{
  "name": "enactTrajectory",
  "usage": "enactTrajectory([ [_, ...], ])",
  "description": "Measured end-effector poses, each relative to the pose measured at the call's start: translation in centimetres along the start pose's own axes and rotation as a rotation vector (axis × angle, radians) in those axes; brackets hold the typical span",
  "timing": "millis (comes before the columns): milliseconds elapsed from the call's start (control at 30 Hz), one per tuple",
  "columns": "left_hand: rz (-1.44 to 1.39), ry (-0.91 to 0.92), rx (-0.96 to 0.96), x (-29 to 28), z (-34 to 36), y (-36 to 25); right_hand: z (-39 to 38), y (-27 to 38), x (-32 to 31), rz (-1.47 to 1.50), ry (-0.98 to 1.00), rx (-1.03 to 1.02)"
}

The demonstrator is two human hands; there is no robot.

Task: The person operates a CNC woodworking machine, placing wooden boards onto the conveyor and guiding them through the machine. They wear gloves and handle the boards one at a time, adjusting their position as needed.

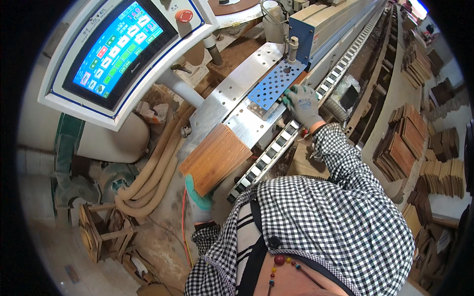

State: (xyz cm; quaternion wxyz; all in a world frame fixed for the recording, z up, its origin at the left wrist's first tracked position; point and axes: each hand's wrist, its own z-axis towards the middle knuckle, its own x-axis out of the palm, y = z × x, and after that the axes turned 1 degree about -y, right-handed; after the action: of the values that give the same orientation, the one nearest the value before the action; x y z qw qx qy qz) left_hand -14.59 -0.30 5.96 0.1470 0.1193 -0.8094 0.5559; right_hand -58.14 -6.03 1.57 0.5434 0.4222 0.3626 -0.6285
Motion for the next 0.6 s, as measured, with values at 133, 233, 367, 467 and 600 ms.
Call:
enactTrajectory([
  [133,-0.011,-0.006,-0.063,-0.7,0.4,0.2,1.3,-1.9,-0.1,-0.088,0.067,0.093],
  [233,-0.011,-0.008,-0.076,-1.9,0.7,0.8,1.2,-1.4,-0.7,0.023,-0.008,0.183],
  [367,-0.068,0.041,-0.044,-3.6,1.1,2.0,-2.4,4.3,-3.4,0.71,0.167,0.218],
  [467,0.192,0.088,0.166,-4.3,1.7,2.4,-4.3,9.9,-5.6,1.259,0.56,0.16],
  [600,-0.294,0.195,-0.095,-5.1,1.5,2.7,-4.5,13.6,-7.1,1.09,0.653,0.129],
])
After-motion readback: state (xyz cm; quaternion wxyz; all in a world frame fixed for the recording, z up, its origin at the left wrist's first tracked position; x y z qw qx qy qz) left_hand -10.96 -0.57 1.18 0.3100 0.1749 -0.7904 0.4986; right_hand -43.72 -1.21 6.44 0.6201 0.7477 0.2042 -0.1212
